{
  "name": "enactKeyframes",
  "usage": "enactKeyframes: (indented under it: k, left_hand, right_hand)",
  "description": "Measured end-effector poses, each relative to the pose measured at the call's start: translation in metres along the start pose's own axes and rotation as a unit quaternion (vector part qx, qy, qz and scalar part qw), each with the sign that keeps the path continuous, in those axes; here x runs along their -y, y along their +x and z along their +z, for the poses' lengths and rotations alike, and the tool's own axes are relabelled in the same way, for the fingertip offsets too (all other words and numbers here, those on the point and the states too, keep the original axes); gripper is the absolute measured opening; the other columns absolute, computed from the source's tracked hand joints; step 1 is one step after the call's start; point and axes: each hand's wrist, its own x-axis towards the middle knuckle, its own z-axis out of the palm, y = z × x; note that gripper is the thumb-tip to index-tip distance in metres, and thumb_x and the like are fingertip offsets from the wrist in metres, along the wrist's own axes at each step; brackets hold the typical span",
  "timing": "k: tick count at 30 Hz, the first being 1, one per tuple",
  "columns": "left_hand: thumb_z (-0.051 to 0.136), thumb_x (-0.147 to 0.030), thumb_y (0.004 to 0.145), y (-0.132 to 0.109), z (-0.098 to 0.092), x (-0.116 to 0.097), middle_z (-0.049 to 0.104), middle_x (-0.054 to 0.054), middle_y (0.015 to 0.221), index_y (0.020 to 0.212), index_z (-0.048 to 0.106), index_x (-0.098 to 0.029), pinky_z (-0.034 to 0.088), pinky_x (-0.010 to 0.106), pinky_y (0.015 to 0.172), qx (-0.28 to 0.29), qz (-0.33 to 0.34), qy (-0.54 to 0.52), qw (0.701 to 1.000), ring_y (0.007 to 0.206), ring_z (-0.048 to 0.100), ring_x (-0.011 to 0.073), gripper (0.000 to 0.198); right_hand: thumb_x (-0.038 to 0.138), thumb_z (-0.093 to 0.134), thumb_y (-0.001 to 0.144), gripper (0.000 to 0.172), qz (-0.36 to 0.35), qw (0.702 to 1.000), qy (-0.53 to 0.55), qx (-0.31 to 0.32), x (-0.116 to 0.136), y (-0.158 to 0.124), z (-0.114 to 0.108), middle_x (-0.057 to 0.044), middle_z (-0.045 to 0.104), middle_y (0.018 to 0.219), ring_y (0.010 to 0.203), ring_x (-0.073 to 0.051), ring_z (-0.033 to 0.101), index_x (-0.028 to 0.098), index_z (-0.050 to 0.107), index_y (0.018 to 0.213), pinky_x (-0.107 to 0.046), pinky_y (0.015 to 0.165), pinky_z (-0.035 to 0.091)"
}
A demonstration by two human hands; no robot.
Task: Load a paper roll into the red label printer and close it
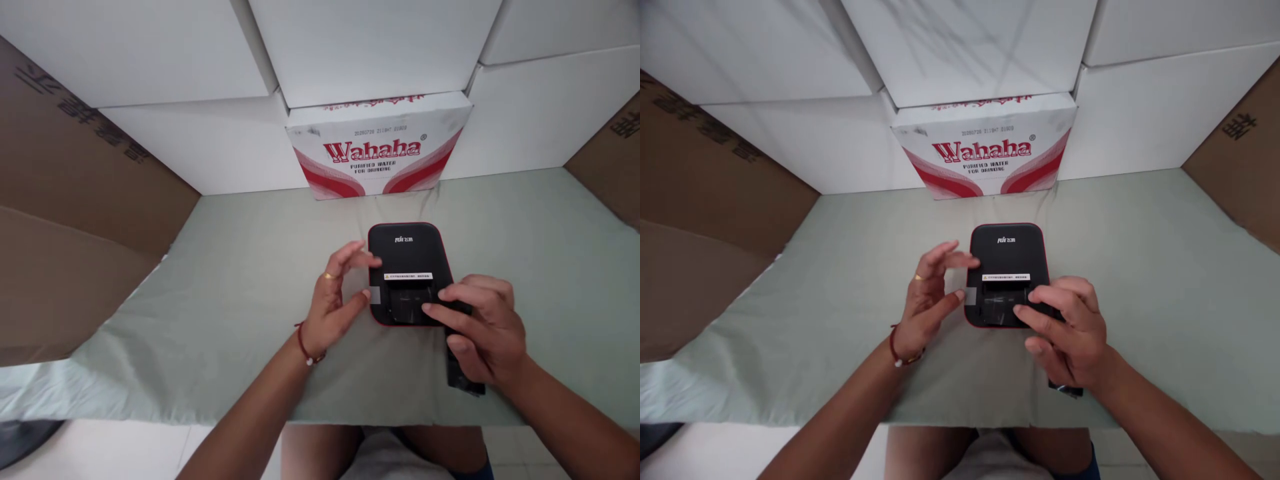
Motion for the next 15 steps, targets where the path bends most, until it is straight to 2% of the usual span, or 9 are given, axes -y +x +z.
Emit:
enactKeyframes:
  k: [1, 3, 4, 5, 7, 10, 15]
  left_hand:
    - [0.071, -0.041, 0.105, 0.005, -0.005, 0.004, 0.078, 0.01, 0.141, 0.169, 0.043, -0.033, 0.05, 0.051, 0.126, 0.007, 0.0, -0.005, 1.0, 0.14, 0.071, 0.0274, 0.071]
    - [0.079, -0.055, 0.097, 0.015, -0.012, 0.016, 0.049, 0.013, 0.178, 0.174, 0.034, -0.036, 0.04, 0.054, 0.136, 0.032, -0.006, -0.008, 0.999, 0.168, 0.046, 0.0329, 0.092]
    - [0.081, -0.061, 0.094, 0.019, -0.013, 0.023, 0.036, 0.011, 0.186, 0.177, 0.027, -0.039, 0.036, 0.056, 0.139, 0.052, -0.019, -0.023, 0.998, 0.175, 0.033, 0.0338, 0.101]
    - [0.081, -0.065, 0.092, 0.022, -0.012, 0.029, 0.029, 0.01, 0.189, 0.178, 0.021, -0.041, 0.034, 0.057, 0.14, 0.074, -0.033, -0.048, 0.996, 0.177, 0.026, 0.0336, 0.107]
    - [0.076, -0.073, 0.091, 0.025, -0.006, 0.04, 0.022, 0.01, 0.191, 0.18, 0.009, -0.043, 0.037, 0.059, 0.138, 0.088, -0.064, -0.108, 0.988, 0.177, 0.028, 0.0333, 0.116]
    - [0.072, -0.082, 0.088, 0.022, 0.004, 0.047, 0.022, 0.01, 0.191, 0.179, -0.004, -0.043, 0.043, 0.058, 0.135, 0.113, -0.103, -0.167, 0.974, 0.173, 0.038, 0.033, 0.124]
    - [0.072, -0.083, 0.088, 0.017, 0.008, 0.046, 0.02, 0.009, 0.191, 0.179, -0.01, -0.043, 0.041, 0.053, 0.137, 0.133, -0.114, -0.175, 0.969, 0.174, 0.035, 0.0312, 0.129]
  right_hand:
    - [0.038, 0.054, 0.108, 0.035, -0.015, 1.0, -0.003, -0.005, 0.002, -0.002, -0.001, -0.009, 0.081, 0.111, 0.102, -0.03, 0.071, 0.032, 0.082, 0.13, -0.051, 0.088, 0.06]
    - [0.039, 0.052, 0.11, 0.035, -0.03, 0.999, 0.006, -0.008, 0.004, -0.003, -0.004, -0.009, 0.078, 0.101, 0.096, -0.029, 0.067, 0.032, 0.083, 0.125, -0.048, 0.083, 0.058]
    - [0.038, 0.052, 0.11, 0.035, -0.032, 0.999, 0.013, -0.005, 0.004, -0.003, -0.005, -0.009, 0.078, 0.1, 0.095, -0.028, 0.065, 0.031, 0.083, 0.123, -0.048, 0.081, 0.057]
    - [0.036, 0.052, 0.11, 0.034, -0.032, 0.999, 0.02, 0.002, 0.003, -0.003, -0.006, -0.009, 0.078, 0.101, 0.095, -0.028, 0.065, 0.029, 0.083, 0.121, -0.047, 0.081, 0.057]
    - [0.033, 0.053, 0.11, 0.032, -0.036, 0.999, 0.029, 0.013, 0.001, -0.001, -0.007, -0.01, 0.08, 0.104, 0.097, -0.027, 0.065, 0.026, 0.084, 0.118, -0.046, 0.082, 0.057]
    - [0.03, 0.058, 0.108, 0.029, -0.049, 0.997, 0.05, 0.025, -0.002, 0.002, -0.009, -0.009, 0.083, 0.104, 0.098, -0.026, 0.067, 0.024, 0.084, 0.119, -0.045, 0.083, 0.057]
    - [0.027, 0.059, 0.107, 0.028, -0.03, 0.995, 0.075, 0.055, -0.003, 0.004, -0.009, -0.007, 0.084, 0.102, 0.092, -0.026, 0.071, 0.028, 0.082, 0.122, -0.047, 0.082, 0.06]
